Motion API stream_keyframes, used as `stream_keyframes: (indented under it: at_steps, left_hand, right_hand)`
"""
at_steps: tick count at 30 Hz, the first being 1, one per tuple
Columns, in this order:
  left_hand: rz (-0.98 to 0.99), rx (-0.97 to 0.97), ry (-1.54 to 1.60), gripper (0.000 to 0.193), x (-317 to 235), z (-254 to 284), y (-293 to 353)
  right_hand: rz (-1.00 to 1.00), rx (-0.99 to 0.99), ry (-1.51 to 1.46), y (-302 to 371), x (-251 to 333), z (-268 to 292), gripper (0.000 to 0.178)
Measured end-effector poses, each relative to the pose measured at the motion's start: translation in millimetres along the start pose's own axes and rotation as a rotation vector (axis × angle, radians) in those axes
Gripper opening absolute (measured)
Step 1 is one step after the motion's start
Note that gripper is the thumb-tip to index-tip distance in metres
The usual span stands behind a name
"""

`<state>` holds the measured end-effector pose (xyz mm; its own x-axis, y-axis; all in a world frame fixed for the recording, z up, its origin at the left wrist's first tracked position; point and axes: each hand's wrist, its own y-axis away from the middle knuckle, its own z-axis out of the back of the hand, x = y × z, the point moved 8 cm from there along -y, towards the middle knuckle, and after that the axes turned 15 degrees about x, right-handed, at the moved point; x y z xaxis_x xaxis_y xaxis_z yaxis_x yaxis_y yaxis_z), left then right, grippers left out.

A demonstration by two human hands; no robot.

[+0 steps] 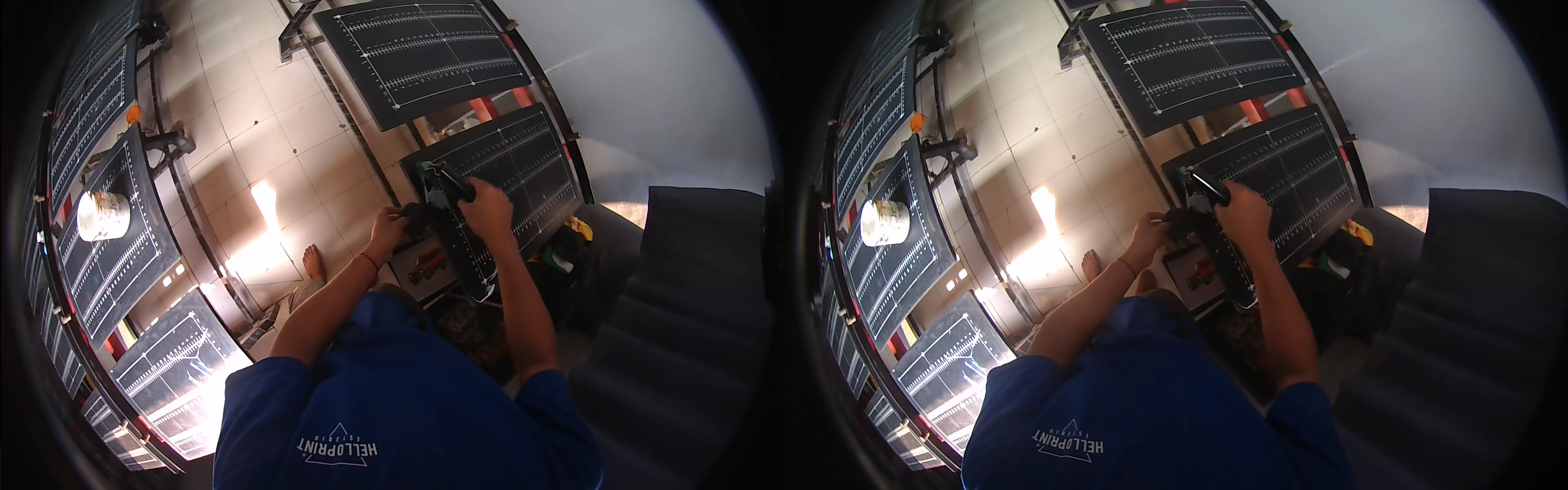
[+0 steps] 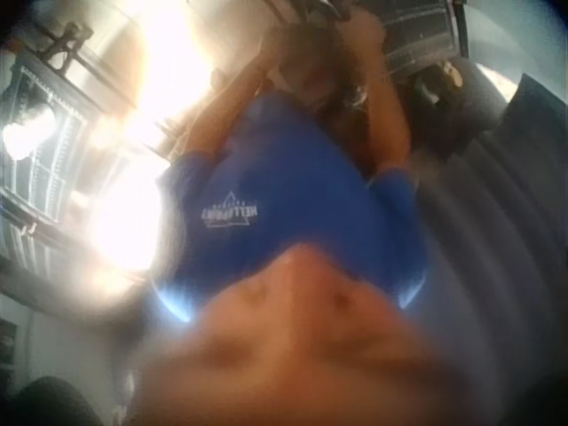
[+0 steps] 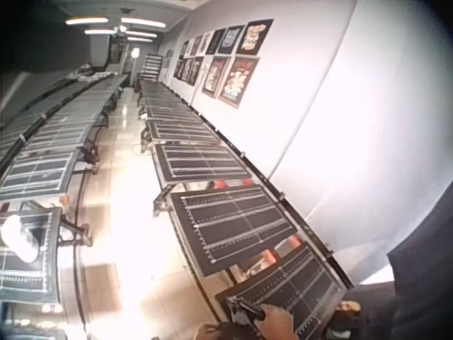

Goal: The person uses a squeegee to spread white ink across a screen printing mesh. They then use a cloth to wipe the squeegee and the screen. The person pours more ink from a container onto the screen and continues to spread it with the squeegee.

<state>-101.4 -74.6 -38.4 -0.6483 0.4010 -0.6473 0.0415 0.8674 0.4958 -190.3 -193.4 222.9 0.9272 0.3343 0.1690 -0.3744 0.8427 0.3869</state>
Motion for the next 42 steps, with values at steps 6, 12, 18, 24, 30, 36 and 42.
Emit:
stream_keyframes:
  at_steps: [6, 12, 18, 24, 30, 36, 42]
  left_hand:
    - [-0.176, 0.159, -0.325, 0.039, 7, 4, 10]
    - [0.047, 0.103, -0.059, 0.041, 13, -12, 37]
    - [0.081, 0.031, -0.046, 0.040, 34, -23, 45]
    - [0.008, 0.021, 0.009, 0.038, 72, -40, 34]
    - [-0.017, -0.024, 0.057, 0.036, 98, -45, 62]
    - [-0.004, -0.119, 0.101, 0.032, 109, -25, 108]
    - [0.067, -0.100, 0.056, 0.039, 112, -3, 135]
  right_hand:
    - [0.583, -0.166, 0.192, -24, 11, 28, 0.038]
    - [0.710, -0.160, 0.187, -35, -12, 6, 0.038]
    - [0.746, -0.034, 0.243, -6, -45, -4, 0.038]
    - [0.739, 0.258, 0.496, -5, -72, -2, 0.032]
    - [0.331, 0.844, 0.535, -64, -103, -7, 0.038]
    - [0.105, 0.975, -0.438, -72, -225, -26, 0.051]
    - [0.195, 0.845, -1.629, -26, -255, -78, 0.049]
